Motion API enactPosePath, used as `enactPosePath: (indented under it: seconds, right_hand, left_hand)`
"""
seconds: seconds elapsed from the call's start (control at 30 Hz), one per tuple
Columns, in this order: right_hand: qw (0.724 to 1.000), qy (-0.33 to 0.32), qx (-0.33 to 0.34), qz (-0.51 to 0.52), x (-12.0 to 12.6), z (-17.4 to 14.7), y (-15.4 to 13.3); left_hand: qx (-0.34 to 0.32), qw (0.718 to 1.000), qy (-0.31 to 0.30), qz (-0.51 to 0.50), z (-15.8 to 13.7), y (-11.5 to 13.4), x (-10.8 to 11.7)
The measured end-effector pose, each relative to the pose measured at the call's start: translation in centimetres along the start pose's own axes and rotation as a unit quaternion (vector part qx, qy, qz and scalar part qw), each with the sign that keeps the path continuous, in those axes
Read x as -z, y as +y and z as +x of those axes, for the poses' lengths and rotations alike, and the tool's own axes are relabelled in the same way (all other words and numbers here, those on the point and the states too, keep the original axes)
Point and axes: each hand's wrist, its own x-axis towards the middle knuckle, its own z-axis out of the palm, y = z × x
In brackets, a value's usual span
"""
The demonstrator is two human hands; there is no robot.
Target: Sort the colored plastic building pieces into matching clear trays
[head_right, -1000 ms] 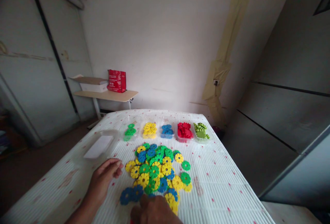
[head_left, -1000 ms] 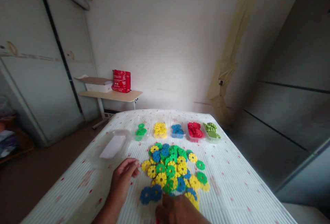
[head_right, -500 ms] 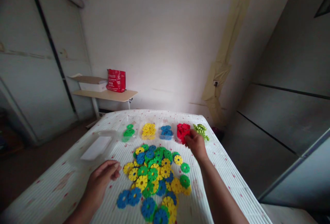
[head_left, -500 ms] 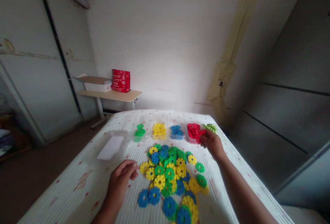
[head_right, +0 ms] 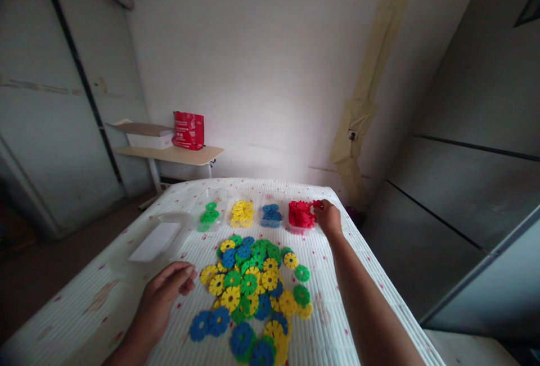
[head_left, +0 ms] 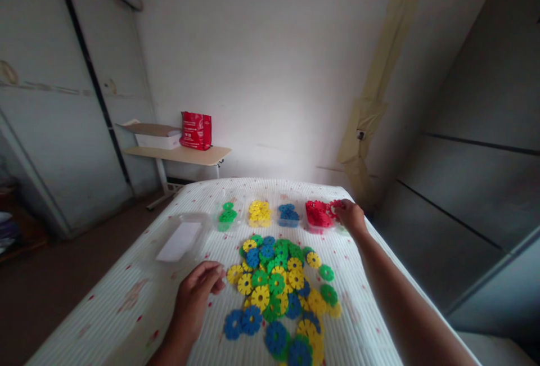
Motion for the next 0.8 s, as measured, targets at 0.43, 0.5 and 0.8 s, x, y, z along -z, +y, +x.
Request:
enactPosePath:
  seconds: [0.43, 0.5, 0.8]
  right_hand:
    - [0.994, -0.108, -0.016, -0.003, -2.6, 1.5, -2.4]
    - [0.993, -0.114, -0.028, 0.004, -2.7, 1.4, -2.3]
    - [0.995, -0.006, -0.081, 0.054, -1.0, 2.2, -0.9]
  left_hand:
    - [0.011, 1.0, 0.001, 0.002, 0.2, -0.1, 0.1]
    - [0.012, 1.0, 0.002, -0.003, 0.2, -0.1, 0.1]
    - [0.022, 1.0, 0.001, 0.017, 0.2, -0.3, 0.2]
